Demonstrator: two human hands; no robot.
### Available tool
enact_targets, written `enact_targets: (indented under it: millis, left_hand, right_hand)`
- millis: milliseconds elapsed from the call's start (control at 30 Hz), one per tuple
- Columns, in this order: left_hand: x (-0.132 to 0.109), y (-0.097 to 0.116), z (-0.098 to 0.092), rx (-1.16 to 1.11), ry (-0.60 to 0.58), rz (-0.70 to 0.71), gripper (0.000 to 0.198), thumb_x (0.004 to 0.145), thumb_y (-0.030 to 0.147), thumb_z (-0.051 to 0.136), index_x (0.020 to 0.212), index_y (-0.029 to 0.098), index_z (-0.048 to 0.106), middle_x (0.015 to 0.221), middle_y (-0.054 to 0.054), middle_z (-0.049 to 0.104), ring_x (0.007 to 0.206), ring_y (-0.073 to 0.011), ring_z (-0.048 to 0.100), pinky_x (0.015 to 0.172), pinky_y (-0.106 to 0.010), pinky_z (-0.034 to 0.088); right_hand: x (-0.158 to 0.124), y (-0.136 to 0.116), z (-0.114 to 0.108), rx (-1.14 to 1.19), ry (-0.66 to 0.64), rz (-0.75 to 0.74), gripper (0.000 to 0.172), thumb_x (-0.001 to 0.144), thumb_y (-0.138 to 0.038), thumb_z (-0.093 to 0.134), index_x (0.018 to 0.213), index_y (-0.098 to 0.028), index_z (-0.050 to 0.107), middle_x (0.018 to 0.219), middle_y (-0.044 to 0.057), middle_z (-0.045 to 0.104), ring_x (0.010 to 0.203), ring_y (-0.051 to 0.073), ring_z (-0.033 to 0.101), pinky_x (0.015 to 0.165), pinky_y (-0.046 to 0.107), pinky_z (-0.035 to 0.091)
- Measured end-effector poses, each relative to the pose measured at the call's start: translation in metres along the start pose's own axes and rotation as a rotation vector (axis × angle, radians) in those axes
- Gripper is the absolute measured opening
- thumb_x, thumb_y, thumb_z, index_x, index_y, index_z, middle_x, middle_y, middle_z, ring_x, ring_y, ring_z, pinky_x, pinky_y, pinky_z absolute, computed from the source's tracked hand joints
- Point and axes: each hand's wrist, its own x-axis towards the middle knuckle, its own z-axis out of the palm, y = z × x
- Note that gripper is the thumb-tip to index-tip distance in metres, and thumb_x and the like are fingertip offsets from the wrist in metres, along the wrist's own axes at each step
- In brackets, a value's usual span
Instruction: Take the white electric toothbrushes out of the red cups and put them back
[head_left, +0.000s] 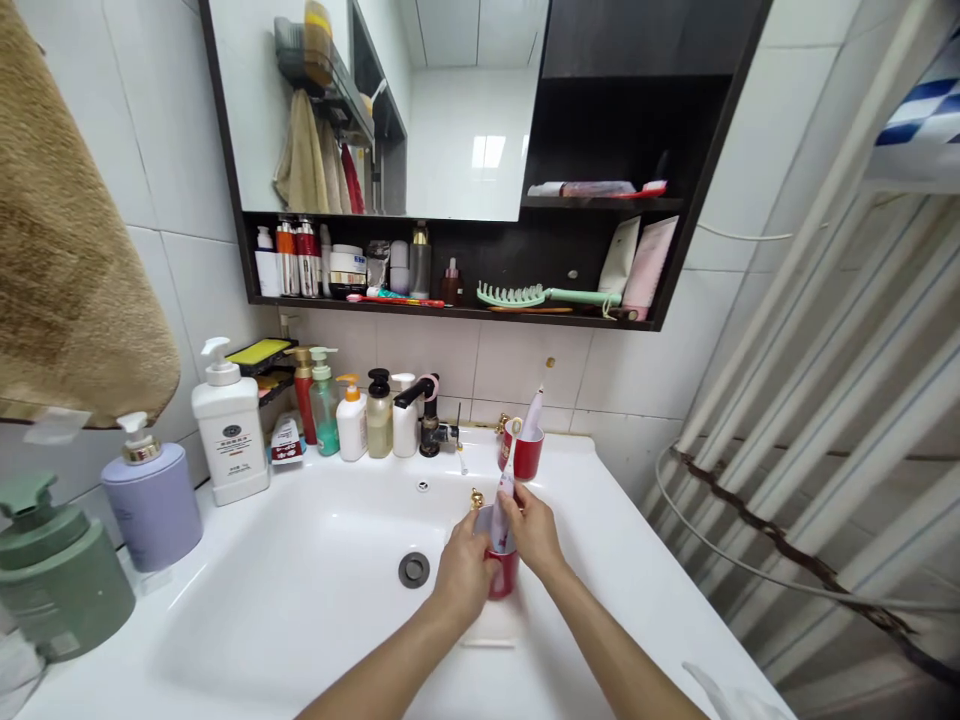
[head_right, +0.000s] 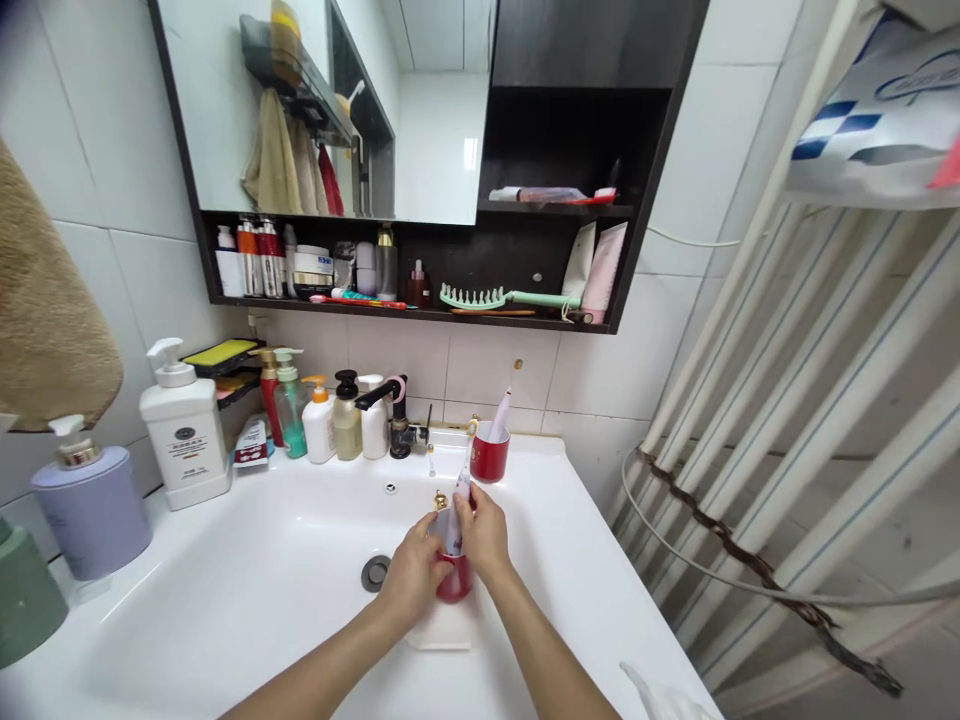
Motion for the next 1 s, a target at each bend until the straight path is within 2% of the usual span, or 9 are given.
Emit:
enact_targets:
  millis: [100,200,333,467,633,733,833,933,1000]
  left_hand:
    - [0.008,0.020,0.005,0.006,-0.054,0.094,0.014,0.053,0.007,0.048,0.062,0.016,0.053,0.112,-0.004,0.037,0.102,-0.0203,0.032,0.086,-0.033,0.024]
    - [0.027,0.045,0.019,0.057,-0.083,0.237,0.013,0.054,0.009,0.050,0.065,0.016,0.053,0.111,-0.005,0.038,0.100,-0.0197,0.035,0.085,-0.032,0.026]
    - [0.063,0.070,0.046,0.093,-0.088,0.326,0.013,0.056,0.010,0.050,0.068,0.015,0.054,0.111,-0.006,0.038,0.099,-0.0194,0.035,0.086,-0.030,0.027]
    - [0.098,0.078,0.071,0.121,-0.107,0.330,0.016,0.057,0.010,0.049,0.071,0.014,0.054,0.110,-0.007,0.039,0.096,-0.0200,0.037,0.084,-0.030,0.029]
    - [0.134,0.073,0.089,0.181,-0.119,0.321,0.018,0.059,0.011,0.048,0.076,0.013,0.054,0.110,-0.008,0.038,0.095,-0.0202,0.038,0.082,-0.030,0.030]
    - [0.147,0.070,0.093,0.224,-0.129,0.321,0.018,0.061,0.013,0.048,0.078,0.014,0.053,0.110,-0.007,0.037,0.095,-0.0186,0.038,0.081,-0.028,0.031]
    - [0.150,0.068,0.089,0.274,-0.127,0.326,0.021,0.062,0.017,0.047,0.083,0.016,0.052,0.113,-0.005,0.034,0.098,-0.0177,0.036,0.081,-0.027,0.031]
    - [0.153,0.063,0.074,0.331,-0.065,0.310,0.031,0.064,0.017,0.045,0.095,0.019,0.046,0.118,-0.002,0.027,0.107,-0.0173,0.026,0.088,-0.029,0.023]
    - [0.156,0.055,0.060,0.372,-0.009,0.258,0.035,0.063,0.016,0.046,0.098,0.017,0.044,0.119,-0.005,0.025,0.110,-0.0199,0.019,0.091,-0.034,0.016]
  right_hand:
    - [0.004,0.000,-0.023,0.005,0.051,0.030,0.028,0.063,-0.040,0.041,0.073,-0.019,0.056,0.060,0.001,0.056,0.051,0.014,0.045,0.048,0.023,0.032]
    - [0.019,-0.001,-0.053,-0.040,0.141,0.028,0.032,0.063,-0.042,0.040,0.076,-0.018,0.056,0.065,0.002,0.058,0.054,0.015,0.047,0.051,0.024,0.033]
    - [0.051,0.007,-0.088,-0.292,0.223,0.036,0.033,0.065,-0.041,0.034,0.075,-0.018,0.056,0.055,0.003,0.055,0.050,0.015,0.046,0.048,0.024,0.031]
    - [0.087,0.027,-0.106,-0.397,0.244,0.065,0.031,0.065,-0.036,0.033,0.068,-0.017,0.056,0.053,0.005,0.054,0.050,0.016,0.045,0.048,0.024,0.029]
    - [0.124,0.052,-0.110,-0.441,0.217,0.088,0.029,0.066,-0.034,0.032,0.067,-0.017,0.056,0.056,0.006,0.054,0.051,0.015,0.044,0.048,0.024,0.028]
    - [0.138,0.061,-0.108,-0.447,0.190,0.094,0.030,0.067,-0.033,0.032,0.068,-0.016,0.056,0.056,0.006,0.054,0.051,0.015,0.044,0.048,0.024,0.027]
    - [0.146,0.067,-0.106,-0.443,0.159,0.101,0.031,0.067,-0.034,0.031,0.069,-0.015,0.056,0.056,0.006,0.054,0.051,0.014,0.045,0.048,0.023,0.029]
    - [0.147,0.069,-0.107,-0.435,0.139,0.110,0.033,0.068,-0.035,0.031,0.072,-0.015,0.057,0.058,0.005,0.056,0.054,0.014,0.047,0.049,0.023,0.031]
    - [0.146,0.066,-0.109,-0.434,0.158,0.122,0.034,0.067,-0.036,0.032,0.080,-0.015,0.056,0.064,0.006,0.058,0.059,0.016,0.050,0.052,0.023,0.033]
